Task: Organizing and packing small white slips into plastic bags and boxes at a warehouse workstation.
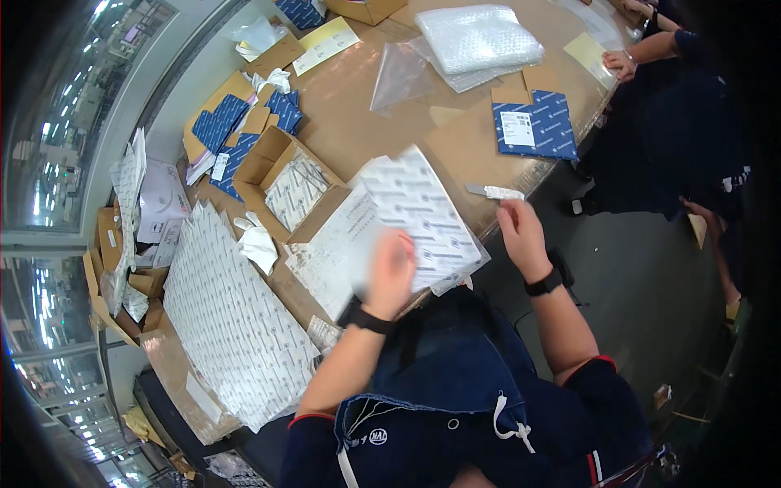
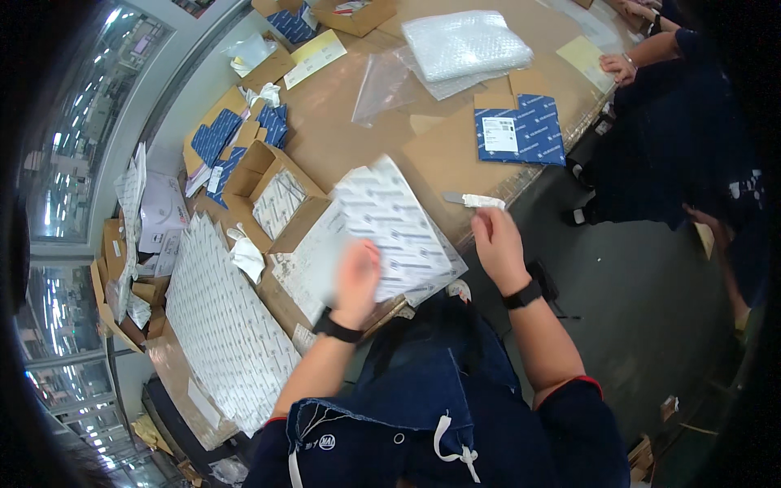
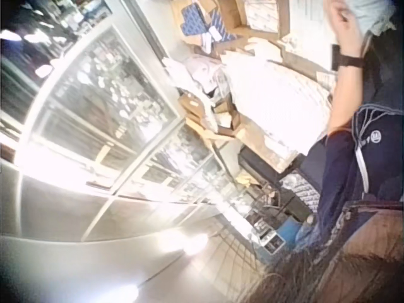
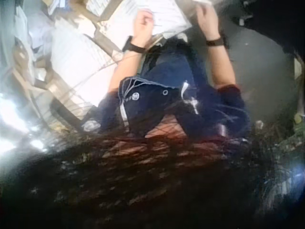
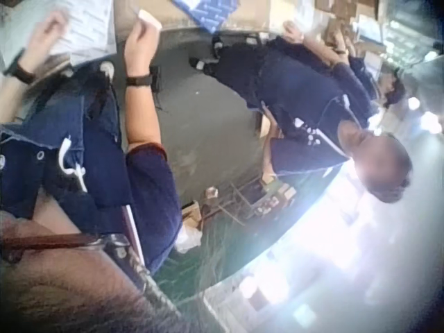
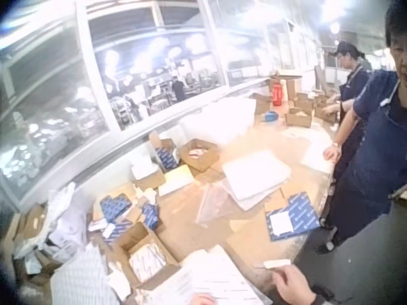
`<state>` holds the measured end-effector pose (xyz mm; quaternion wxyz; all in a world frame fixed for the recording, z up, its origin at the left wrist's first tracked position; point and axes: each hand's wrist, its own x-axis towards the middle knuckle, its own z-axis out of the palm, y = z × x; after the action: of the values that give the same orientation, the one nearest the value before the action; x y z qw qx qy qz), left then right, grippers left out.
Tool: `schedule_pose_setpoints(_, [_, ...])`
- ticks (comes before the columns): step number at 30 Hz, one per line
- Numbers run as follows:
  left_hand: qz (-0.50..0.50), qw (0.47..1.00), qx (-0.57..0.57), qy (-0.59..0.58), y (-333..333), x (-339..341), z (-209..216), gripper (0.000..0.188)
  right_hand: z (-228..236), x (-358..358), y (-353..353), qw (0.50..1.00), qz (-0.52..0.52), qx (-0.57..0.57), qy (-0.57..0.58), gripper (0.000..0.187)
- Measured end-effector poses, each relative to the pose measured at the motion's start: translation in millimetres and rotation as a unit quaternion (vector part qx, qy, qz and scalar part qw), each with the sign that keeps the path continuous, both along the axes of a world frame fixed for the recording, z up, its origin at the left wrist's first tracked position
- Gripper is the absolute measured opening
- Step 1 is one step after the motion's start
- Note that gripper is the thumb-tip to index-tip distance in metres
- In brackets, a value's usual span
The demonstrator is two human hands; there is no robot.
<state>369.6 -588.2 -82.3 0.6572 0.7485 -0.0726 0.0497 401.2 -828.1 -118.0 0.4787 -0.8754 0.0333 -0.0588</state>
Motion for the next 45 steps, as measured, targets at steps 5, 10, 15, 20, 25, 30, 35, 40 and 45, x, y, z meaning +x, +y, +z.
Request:
schedule_pose_setpoints(5, [0.008,0.986,0.165,0.025,-21,-22,-58,0.019,-15,-39,6,0.938,-0.041,0.203,0.280,0.037])
schedule_pose_setpoints(10, [-0.221,0.942,0.254,0.011,2,4,-16,0.037,-4,-48,20,0.819,0.005,0.369,0.440,0.034])
schedule_pose_setpoints(15, [-0.038,0.912,0.409,-0.009,35,63,-26,0.063,-11,-55,33,0.909,0.033,0.352,0.220,0.020])
schedule_pose_setpoints(20, [-0.012,0.971,0.236,0.027,40,80,-59,0.088,15,-41,15,0.978,0.135,0.116,0.107,0.014])
schedule_pose_setpoints(25, [-0.038,0.960,-0.154,0.229,48,61,-16,0.049,55,-16,8,0.978,0.197,0.039,-0.054,0.013])
schedule_pose_setpoints(30, [0.020,0.982,-0.175,0.066,46,21,-25,0.039,10,-1,26,0.936,0.196,0.293,-0.017,0.021])
schedule_pose_setpoints(35, [0.121,0.970,-0.183,0.106,35,5,-60,0.040,-7,0,42,0.932,0.194,0.296,0.081,0.029])
schedule_pose_setpoints(40, [0.109,0.981,-0.086,0.132,41,3,-63,0.027,-3,6,35,0.952,0.241,0.177,0.061,0.023])
schedule_pose_setpoints(45, [0.089,0.982,-0.037,0.160,57,20,-37,0.030,19,-8,31,0.929,0.259,0.205,0.169,0.023])
